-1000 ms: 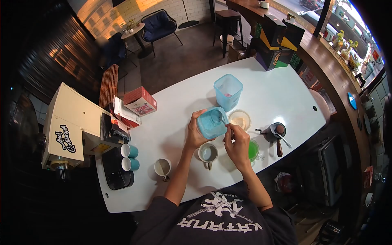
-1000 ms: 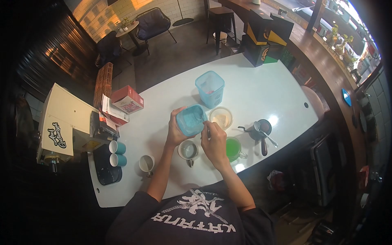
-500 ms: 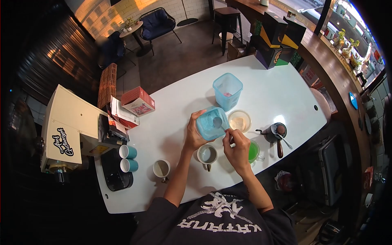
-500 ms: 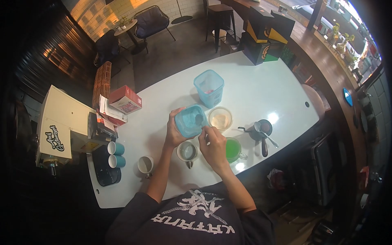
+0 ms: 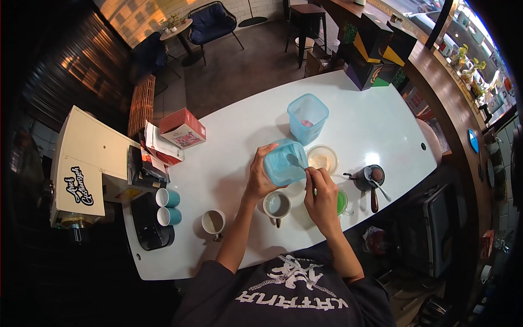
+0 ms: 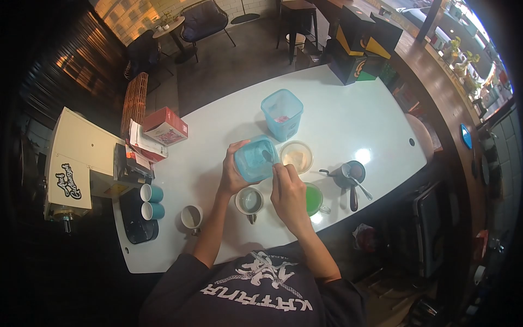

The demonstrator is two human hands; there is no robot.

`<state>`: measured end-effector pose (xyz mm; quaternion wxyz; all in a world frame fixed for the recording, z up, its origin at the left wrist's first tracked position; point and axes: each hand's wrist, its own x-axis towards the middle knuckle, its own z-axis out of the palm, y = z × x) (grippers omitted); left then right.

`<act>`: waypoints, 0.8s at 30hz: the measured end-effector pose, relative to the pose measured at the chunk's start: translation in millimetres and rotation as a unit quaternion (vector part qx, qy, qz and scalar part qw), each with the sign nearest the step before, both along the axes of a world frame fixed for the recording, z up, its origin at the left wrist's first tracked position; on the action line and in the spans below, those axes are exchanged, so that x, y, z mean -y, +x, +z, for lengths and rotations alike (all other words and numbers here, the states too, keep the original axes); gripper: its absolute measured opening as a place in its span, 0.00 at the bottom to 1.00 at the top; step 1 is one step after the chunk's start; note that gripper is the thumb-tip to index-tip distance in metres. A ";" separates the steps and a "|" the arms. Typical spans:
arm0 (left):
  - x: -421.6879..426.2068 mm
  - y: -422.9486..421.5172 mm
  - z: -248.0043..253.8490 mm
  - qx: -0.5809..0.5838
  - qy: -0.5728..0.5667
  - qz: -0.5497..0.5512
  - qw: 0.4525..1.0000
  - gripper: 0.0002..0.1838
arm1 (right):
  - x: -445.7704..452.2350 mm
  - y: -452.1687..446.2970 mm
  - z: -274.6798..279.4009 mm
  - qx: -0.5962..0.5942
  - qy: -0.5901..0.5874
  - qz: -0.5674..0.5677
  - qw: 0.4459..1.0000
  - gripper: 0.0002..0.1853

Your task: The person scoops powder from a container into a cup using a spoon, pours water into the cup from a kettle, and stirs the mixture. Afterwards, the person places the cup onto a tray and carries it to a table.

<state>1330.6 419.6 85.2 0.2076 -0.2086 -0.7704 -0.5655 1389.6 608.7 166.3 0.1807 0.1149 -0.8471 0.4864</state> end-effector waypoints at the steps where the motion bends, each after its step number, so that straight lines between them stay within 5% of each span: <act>1: -0.6 0.3 0.0 -0.002 -0.004 0.000 1.000 0.57 | -0.6 -0.5 1.7 -0.002 0.007 0.011 1.000 0.07; 24: -1.6 1.5 -3.2 0.018 0.007 -0.015 1.000 0.57 | 5.7 -15.5 -14.7 0.033 -0.119 0.015 0.992 0.08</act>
